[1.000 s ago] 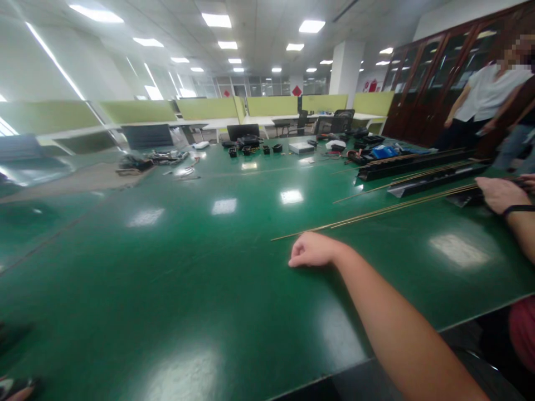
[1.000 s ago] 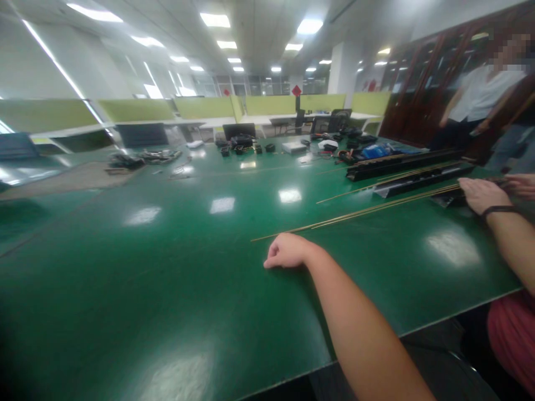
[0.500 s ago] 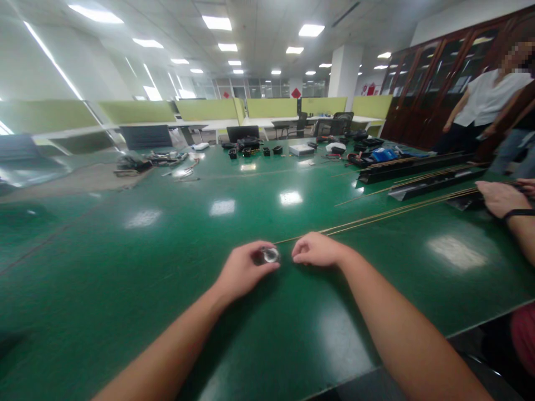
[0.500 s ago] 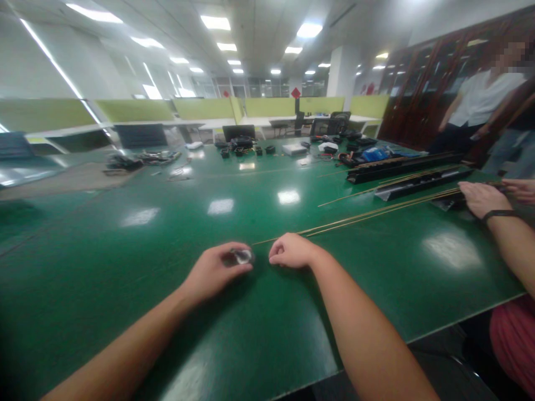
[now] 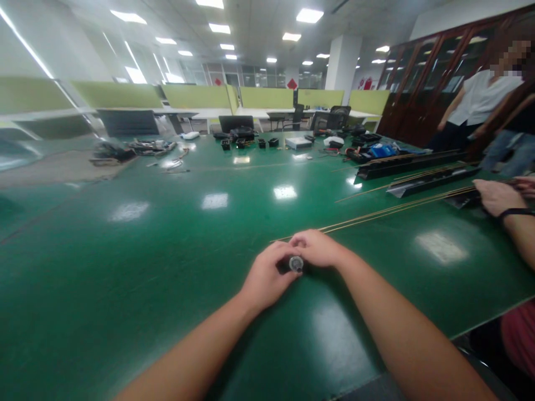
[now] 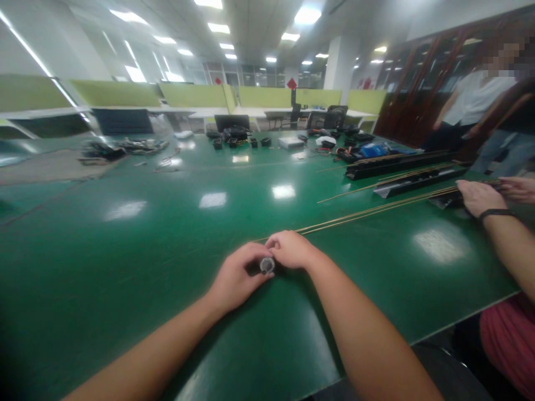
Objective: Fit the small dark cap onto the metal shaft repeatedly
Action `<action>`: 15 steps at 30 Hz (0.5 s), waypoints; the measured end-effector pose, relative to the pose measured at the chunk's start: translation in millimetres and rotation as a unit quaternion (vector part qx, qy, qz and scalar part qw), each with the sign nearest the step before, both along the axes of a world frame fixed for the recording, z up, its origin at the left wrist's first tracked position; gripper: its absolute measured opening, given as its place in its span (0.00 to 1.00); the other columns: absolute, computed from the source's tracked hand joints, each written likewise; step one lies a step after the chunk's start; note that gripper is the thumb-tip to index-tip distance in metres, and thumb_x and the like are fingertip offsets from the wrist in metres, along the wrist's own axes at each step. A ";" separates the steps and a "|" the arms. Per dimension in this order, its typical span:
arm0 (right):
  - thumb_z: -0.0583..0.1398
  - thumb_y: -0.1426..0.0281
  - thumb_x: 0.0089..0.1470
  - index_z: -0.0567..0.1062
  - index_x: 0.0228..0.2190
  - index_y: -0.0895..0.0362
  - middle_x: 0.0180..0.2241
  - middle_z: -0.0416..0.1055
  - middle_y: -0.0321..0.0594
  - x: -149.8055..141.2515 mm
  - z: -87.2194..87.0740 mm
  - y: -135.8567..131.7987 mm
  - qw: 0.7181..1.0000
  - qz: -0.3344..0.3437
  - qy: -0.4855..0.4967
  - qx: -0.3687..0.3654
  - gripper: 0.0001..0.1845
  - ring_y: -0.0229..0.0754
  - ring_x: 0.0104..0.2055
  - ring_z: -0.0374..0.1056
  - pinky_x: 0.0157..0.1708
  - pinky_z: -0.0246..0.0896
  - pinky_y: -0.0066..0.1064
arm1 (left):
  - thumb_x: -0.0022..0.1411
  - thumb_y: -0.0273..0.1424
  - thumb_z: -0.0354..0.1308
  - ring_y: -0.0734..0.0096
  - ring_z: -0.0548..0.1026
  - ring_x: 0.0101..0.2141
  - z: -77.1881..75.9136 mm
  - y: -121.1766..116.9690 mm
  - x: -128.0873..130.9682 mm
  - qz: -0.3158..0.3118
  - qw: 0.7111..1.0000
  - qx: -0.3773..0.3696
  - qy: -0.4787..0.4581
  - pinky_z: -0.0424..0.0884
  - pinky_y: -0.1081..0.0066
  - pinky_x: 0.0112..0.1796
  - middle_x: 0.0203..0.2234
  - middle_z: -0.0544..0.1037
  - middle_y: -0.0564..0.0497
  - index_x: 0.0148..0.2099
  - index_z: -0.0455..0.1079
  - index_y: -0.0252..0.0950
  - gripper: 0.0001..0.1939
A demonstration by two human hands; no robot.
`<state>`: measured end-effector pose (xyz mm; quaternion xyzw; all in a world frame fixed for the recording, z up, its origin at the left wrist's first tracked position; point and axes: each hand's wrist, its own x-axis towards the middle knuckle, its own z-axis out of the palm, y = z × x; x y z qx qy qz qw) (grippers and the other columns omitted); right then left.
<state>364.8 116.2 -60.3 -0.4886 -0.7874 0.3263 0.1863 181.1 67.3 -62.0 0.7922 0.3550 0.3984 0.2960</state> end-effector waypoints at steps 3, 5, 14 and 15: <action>0.58 0.66 0.54 0.80 0.38 0.57 0.28 0.77 0.37 0.3 1.4 -0.9 1.000 -0.004 -0.012 0.006 0.13 0.36 0.27 0.67 0.25 0.53 0.25 | 0.53 0.21 0.64 0.65 0.74 0.44 -0.5 -0.7 1.0 0.002 1.000 0.004 0.001 0.69 0.65 0.47 0.41 0.77 0.49 0.43 0.74 0.39 0.15; 0.58 0.67 0.55 0.80 0.39 0.57 0.29 0.77 0.38 0.3 2.3 -1.2 1.000 -0.006 -0.019 0.013 0.13 0.37 0.28 0.67 0.26 0.54 0.25 | 0.52 0.21 0.65 0.65 0.74 0.44 -0.8 -0.7 0.6 0.007 1.000 0.005 0.004 0.69 0.65 0.48 0.42 0.77 0.49 0.44 0.74 0.40 0.16; 0.58 0.68 0.57 0.80 0.39 0.55 0.37 0.79 0.39 -1.4 5.9 -1.9 1.000 -0.014 -0.017 0.000 0.12 0.39 0.36 0.71 0.32 0.59 0.25 | 0.54 0.28 0.67 0.64 0.77 0.42 -5.1 5.1 -3.3 0.043 0.997 -0.063 0.026 0.72 0.63 0.48 0.42 0.79 0.50 0.47 0.75 0.41 0.17; 0.57 0.69 0.57 0.80 0.39 0.55 0.37 0.79 0.39 -1.7 6.3 -2.1 1.000 -0.016 -0.020 0.001 0.12 0.39 0.36 0.71 0.32 0.59 0.25 | 0.54 0.29 0.67 0.63 0.77 0.43 -5.8 5.7 -3.3 0.046 0.996 -0.070 0.021 0.72 0.62 0.49 0.43 0.79 0.50 0.47 0.75 0.40 0.17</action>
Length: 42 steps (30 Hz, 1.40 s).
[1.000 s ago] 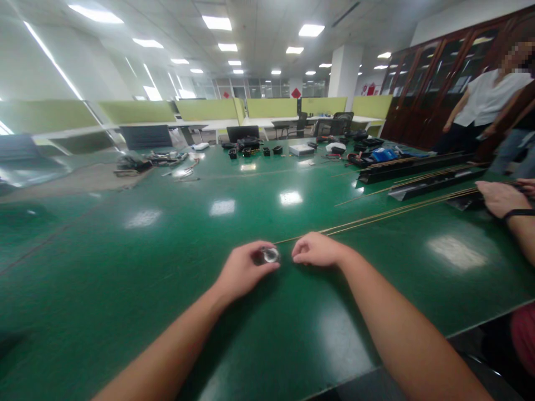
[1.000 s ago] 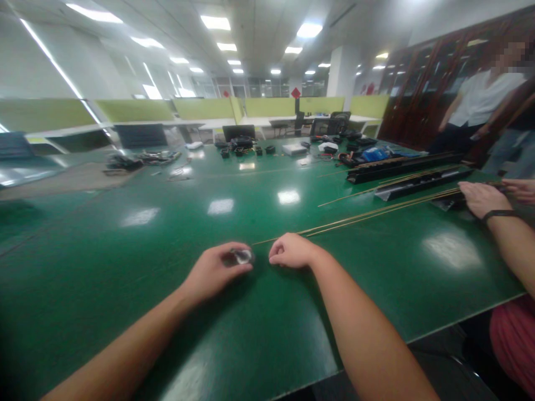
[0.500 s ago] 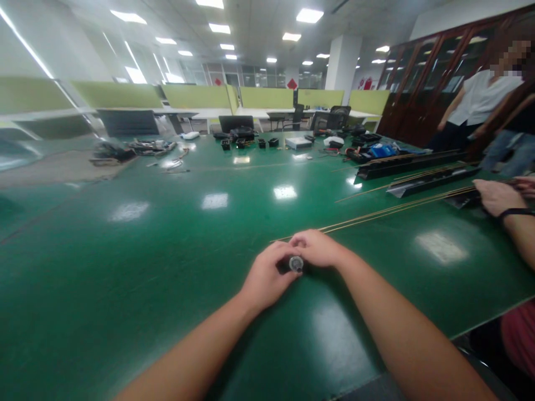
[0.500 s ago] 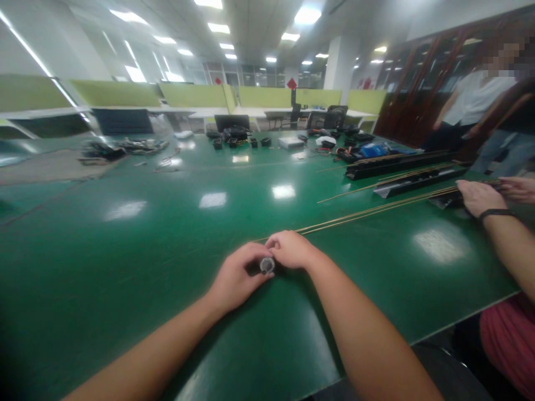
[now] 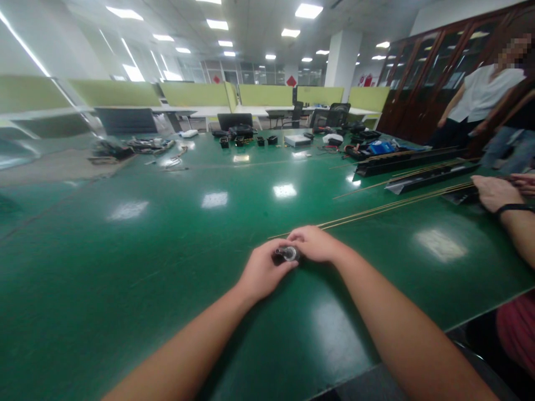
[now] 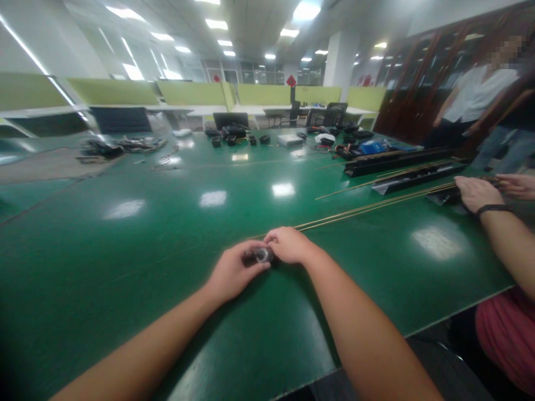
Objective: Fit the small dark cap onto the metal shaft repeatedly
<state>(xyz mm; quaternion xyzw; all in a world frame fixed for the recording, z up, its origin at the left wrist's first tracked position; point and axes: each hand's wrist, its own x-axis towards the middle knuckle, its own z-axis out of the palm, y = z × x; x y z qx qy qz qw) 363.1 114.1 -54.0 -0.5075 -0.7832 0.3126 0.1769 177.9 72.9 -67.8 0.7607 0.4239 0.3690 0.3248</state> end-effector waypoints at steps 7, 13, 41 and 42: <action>0.55 0.71 0.57 0.80 0.37 0.55 0.37 0.79 0.39 0.1 1.2 -1.9 1.000 0.007 -0.008 0.017 0.13 0.40 0.37 0.71 0.32 0.58 0.26 | 0.56 0.31 0.66 0.65 0.78 0.41 1.0 -0.6 3.5 -0.014 0.997 -0.051 -0.048 0.74 0.65 0.47 0.41 0.80 0.49 0.47 0.74 0.37 0.15; 0.58 0.70 0.55 0.80 0.37 0.56 0.35 0.79 0.39 -0.4 3.9 -4.0 1.000 -0.001 -0.012 0.003 0.11 0.39 0.34 0.70 0.29 0.56 0.25 | 0.57 0.35 0.65 0.64 0.77 0.38 3.1 -0.3 3.5 -0.024 0.998 -0.044 -0.030 0.74 0.65 0.43 0.40 0.80 0.47 0.46 0.73 0.35 0.15; 0.59 0.67 0.55 0.79 0.39 0.55 0.30 0.76 0.37 -1.9 6.8 -6.1 0.999 0.007 -0.033 0.010 0.12 0.36 0.28 0.66 0.25 0.50 0.25 | 0.53 0.30 0.69 0.67 0.75 0.37 8.0 -4.8 3.2 -0.019 0.998 0.036 -0.052 0.72 0.70 0.40 0.37 0.77 0.49 0.41 0.73 0.36 0.13; 0.59 0.67 0.55 0.78 0.39 0.55 0.29 0.75 0.37 -1.9 6.8 -6.3 0.999 0.007 -0.033 0.012 0.11 0.35 0.27 0.66 0.25 0.49 0.25 | 0.53 0.29 0.68 0.67 0.75 0.37 8.2 -4.9 3.3 -0.018 0.997 0.042 -0.055 0.72 0.70 0.40 0.37 0.77 0.49 0.40 0.73 0.36 0.12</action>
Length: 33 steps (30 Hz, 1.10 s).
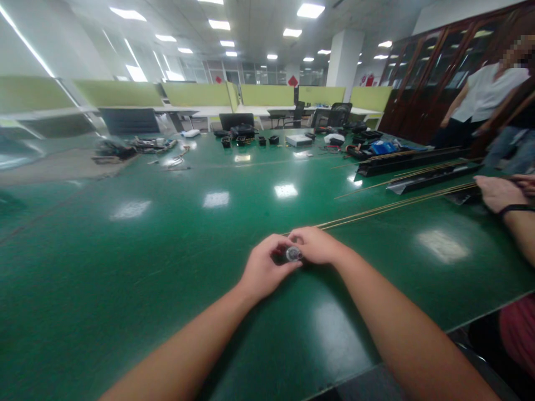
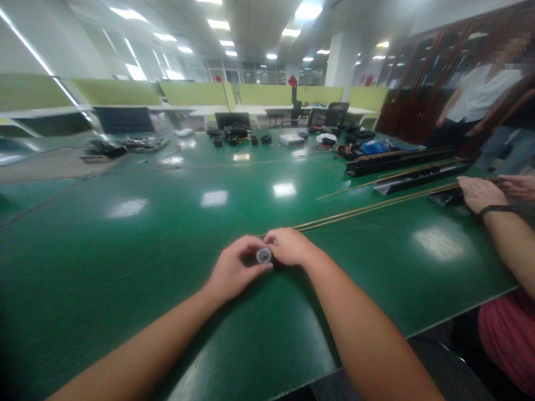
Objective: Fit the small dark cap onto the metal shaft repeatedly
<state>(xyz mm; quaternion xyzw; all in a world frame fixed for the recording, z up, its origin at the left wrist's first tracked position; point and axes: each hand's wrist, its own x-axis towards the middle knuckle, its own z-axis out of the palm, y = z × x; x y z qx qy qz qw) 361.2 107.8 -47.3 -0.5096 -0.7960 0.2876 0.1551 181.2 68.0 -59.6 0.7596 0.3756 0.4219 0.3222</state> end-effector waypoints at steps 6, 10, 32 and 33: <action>0.61 0.68 0.52 0.78 0.38 0.54 0.27 0.74 0.35 0.8 -1.9 -0.7 1.000 0.012 0.005 0.006 0.11 0.36 0.26 0.65 0.24 0.49 0.25 | 0.55 0.28 0.66 0.67 0.75 0.39 -3.2 2.7 -1.5 0.014 0.999 0.038 -0.005 0.72 0.69 0.40 0.38 0.76 0.49 0.41 0.73 0.37 0.11; 0.60 0.69 0.51 0.78 0.37 0.54 0.28 0.74 0.35 0.9 -3.5 -0.8 1.000 0.012 0.000 0.027 0.10 0.36 0.27 0.64 0.25 0.49 0.25 | 0.56 0.24 0.65 0.68 0.75 0.41 -3.7 4.3 -1.9 0.015 0.998 0.055 -0.009 0.72 0.70 0.42 0.41 0.76 0.49 0.43 0.73 0.37 0.12; 0.59 0.72 0.53 0.78 0.35 0.54 0.35 0.78 0.40 1.6 -4.8 0.6 0.999 0.026 0.005 0.043 0.09 0.41 0.36 0.71 0.34 0.58 0.26 | 0.57 0.31 0.66 0.68 0.78 0.40 0.5 3.1 0.8 0.029 0.998 -0.040 -0.032 0.75 0.68 0.47 0.40 0.80 0.50 0.47 0.74 0.36 0.15; 0.59 0.73 0.53 0.79 0.36 0.54 0.36 0.79 0.40 1.6 -4.4 0.4 0.999 0.028 0.008 0.041 0.09 0.41 0.37 0.72 0.35 0.59 0.27 | 0.58 0.31 0.65 0.68 0.78 0.40 0.9 2.9 0.9 0.032 0.998 -0.038 -0.029 0.74 0.68 0.47 0.40 0.80 0.50 0.47 0.74 0.36 0.15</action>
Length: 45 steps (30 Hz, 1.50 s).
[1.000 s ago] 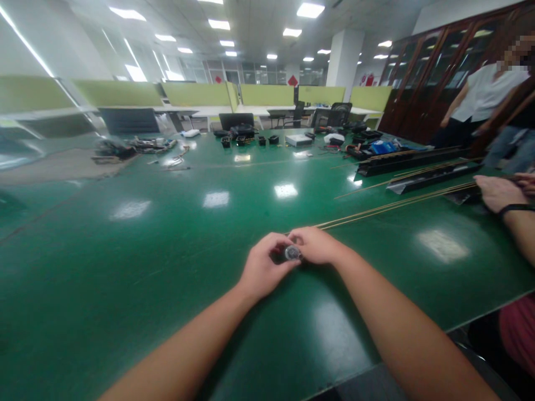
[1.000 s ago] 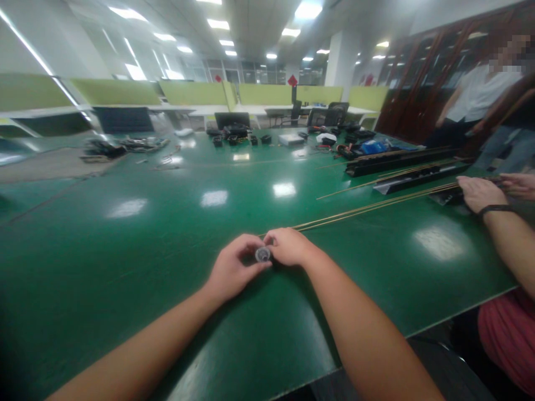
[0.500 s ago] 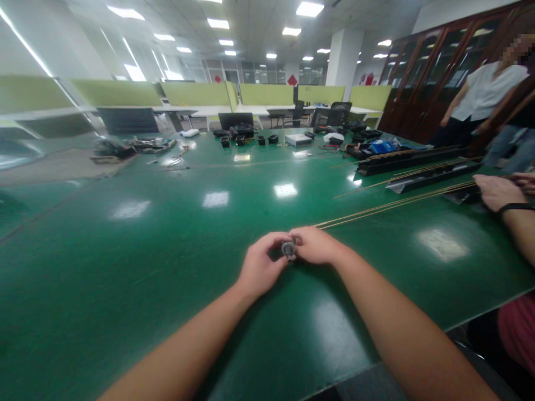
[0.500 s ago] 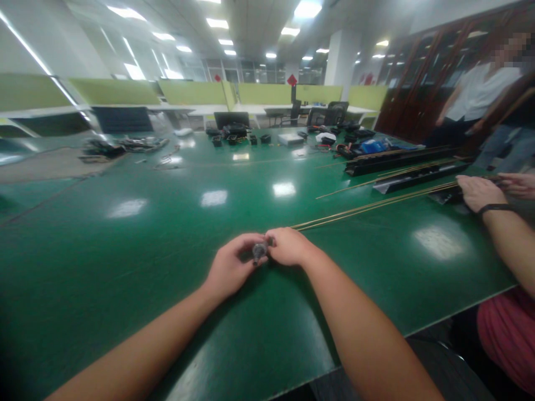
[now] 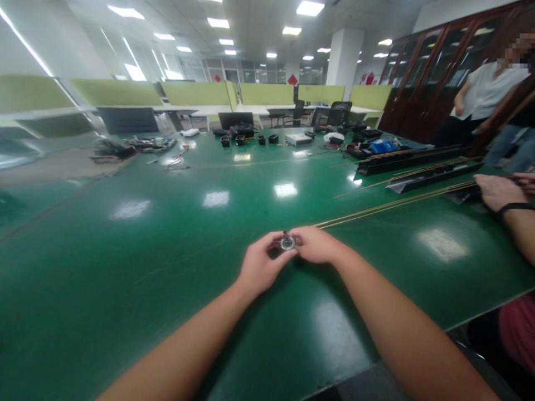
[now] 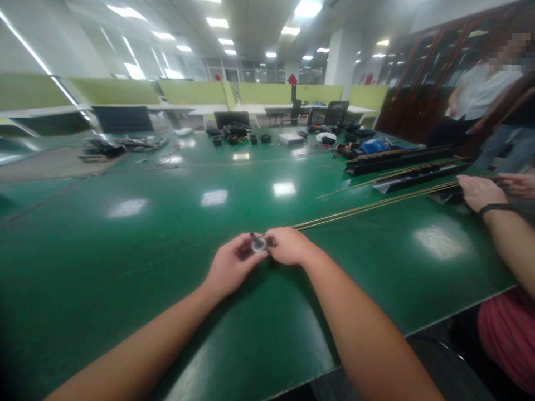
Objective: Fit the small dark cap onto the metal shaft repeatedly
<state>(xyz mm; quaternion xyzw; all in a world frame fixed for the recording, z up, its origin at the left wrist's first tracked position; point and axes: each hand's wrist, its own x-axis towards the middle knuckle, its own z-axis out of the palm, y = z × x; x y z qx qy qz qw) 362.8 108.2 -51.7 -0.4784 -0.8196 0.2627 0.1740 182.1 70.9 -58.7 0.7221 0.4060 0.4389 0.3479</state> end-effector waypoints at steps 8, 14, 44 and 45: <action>0.61 0.72 0.52 0.79 0.38 0.54 0.37 0.79 0.40 0.2 2.7 -1.1 1.000 0.000 0.009 -0.016 0.11 0.42 0.38 0.72 0.39 0.61 0.27 | 0.57 0.33 0.66 0.66 0.78 0.41 -0.2 0.1 -0.4 0.003 1.000 -0.002 0.004 0.74 0.68 0.47 0.41 0.80 0.50 0.48 0.75 0.37 0.16; 0.62 0.71 0.52 0.79 0.39 0.54 0.34 0.78 0.39 0.7 0.2 -1.2 1.000 -0.007 0.021 -0.021 0.11 0.41 0.36 0.71 0.38 0.62 0.28 | 0.58 0.36 0.64 0.64 0.79 0.41 0.3 0.0 0.9 -0.007 0.999 -0.038 -0.026 0.75 0.66 0.47 0.42 0.80 0.48 0.49 0.74 0.36 0.17; 0.66 0.70 0.44 0.79 0.37 0.55 0.33 0.77 0.36 4.1 2.5 0.6 1.000 0.023 0.010 -0.018 0.14 0.39 0.33 0.70 0.31 0.57 0.25 | 0.55 0.31 0.66 0.64 0.74 0.41 2.5 6.1 -14.9 0.026 0.989 0.124 0.077 0.73 0.65 0.43 0.39 0.76 0.47 0.43 0.73 0.37 0.12; 0.67 0.69 0.44 0.78 0.39 0.55 0.31 0.76 0.35 3.8 3.0 0.3 0.999 0.024 0.010 -0.027 0.16 0.38 0.31 0.70 0.29 0.56 0.25 | 0.55 0.31 0.66 0.64 0.74 0.41 6.2 6.4 -21.1 0.026 0.986 0.135 0.094 0.72 0.64 0.44 0.39 0.76 0.47 0.43 0.74 0.37 0.12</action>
